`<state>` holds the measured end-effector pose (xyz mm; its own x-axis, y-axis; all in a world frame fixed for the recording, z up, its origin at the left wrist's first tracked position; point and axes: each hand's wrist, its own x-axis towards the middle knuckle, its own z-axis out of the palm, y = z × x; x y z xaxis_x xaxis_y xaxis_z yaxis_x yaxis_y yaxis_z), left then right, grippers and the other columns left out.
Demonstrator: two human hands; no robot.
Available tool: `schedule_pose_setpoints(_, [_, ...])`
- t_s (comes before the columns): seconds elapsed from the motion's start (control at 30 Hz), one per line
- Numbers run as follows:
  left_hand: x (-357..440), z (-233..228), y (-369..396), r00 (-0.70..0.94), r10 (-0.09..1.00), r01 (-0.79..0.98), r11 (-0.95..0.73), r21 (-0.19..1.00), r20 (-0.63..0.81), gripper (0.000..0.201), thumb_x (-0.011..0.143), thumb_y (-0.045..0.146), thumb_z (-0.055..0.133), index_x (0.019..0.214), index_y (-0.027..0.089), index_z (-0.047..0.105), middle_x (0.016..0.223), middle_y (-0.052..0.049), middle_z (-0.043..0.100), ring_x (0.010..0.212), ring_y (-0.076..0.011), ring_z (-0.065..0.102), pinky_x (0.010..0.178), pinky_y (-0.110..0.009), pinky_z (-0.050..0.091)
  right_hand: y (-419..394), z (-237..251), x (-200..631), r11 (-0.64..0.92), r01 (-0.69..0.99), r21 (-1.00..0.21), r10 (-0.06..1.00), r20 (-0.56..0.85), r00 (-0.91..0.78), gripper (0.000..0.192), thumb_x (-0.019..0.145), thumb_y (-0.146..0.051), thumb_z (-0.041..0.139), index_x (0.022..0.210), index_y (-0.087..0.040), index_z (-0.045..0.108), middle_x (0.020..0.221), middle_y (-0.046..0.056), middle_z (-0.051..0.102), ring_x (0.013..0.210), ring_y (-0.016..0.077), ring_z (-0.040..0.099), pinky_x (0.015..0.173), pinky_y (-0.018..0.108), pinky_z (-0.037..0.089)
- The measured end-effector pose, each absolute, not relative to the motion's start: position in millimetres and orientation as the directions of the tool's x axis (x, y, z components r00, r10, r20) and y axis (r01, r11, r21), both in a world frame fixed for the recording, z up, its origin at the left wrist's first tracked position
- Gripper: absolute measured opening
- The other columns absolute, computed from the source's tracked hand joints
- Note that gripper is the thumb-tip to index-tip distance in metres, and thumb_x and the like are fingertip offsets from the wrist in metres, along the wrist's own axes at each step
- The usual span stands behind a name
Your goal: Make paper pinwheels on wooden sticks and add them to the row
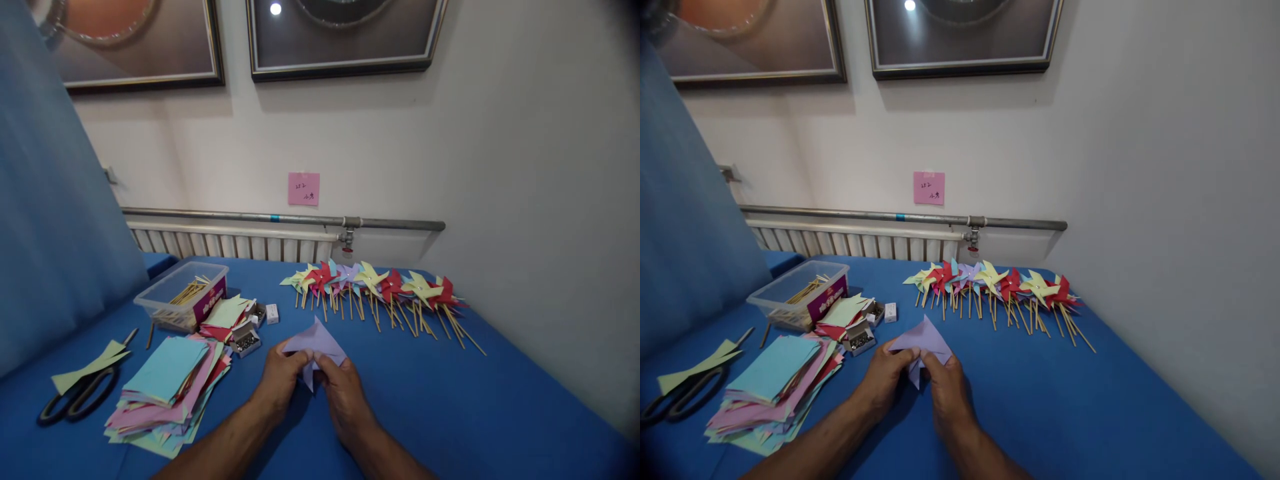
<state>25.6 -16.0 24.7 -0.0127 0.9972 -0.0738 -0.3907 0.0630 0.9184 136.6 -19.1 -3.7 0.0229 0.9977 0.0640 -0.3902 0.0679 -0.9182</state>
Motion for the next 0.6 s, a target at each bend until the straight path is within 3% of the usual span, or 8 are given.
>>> schedule_pose_setpoints(0.23, [9.2, 24.4, -8.8, 0.023, 0.999, -0.347, 0.053, 0.936, -0.048, 0.029, 0.066, 0.041, 0.081, 0.064, 0.017, 0.065, 0.055, 0.003, 0.055, 0.055, -0.011, 0.047, 0.057, -0.024, 0.037, -16.2, -5.4, 139.4, 0.032, -0.409, -0.912, 0.999, 0.032, 0.008, 0.045, 0.076, -0.043, 0.08, 0.114, -0.019, 0.077, 0.093, 0.007, 0.082, 0.082, 0.028, 0.074, 0.071, 0.036, 0.056])
schedule_pose_setpoints(0.47, [-10.7, 34.4, 0.8, 0.131, 0.991, -0.233, 0.06, 0.971, -0.03, 0.031, 0.052, 0.031, 0.089, 0.073, 0.014, 0.071, 0.065, -0.001, 0.068, 0.059, -0.0127, 0.055, 0.062, -0.025, 0.041, -6.4, -26.9, 140.5, 0.062, -0.314, -0.948, 0.998, 0.063, 0.006, 0.043, 0.073, -0.045, 0.081, 0.105, -0.017, 0.079, 0.09, 0.007, 0.081, 0.084, 0.0283, 0.074, 0.079, 0.037, 0.058])
schedule_pose_setpoints(0.6, [-8.6, 26.8, 1.8, 0.17, 0.985, -0.153, 0.012, 0.988, 0.014, 0.027, 0.052, 0.025, 0.086, 0.072, 0.015, 0.071, 0.065, 0.001, 0.066, 0.059, -0.0119, 0.052, 0.061, -0.024, 0.039, 0.2, -39.0, 141.4, 0.07, -0.216, -0.974, 0.997, 0.066, 0.025, 0.043, 0.07, -0.045, 0.08, 0.103, -0.018, 0.08, 0.087, 0.007, 0.082, 0.085, 0.0306, 0.075, 0.078, 0.038, 0.058])
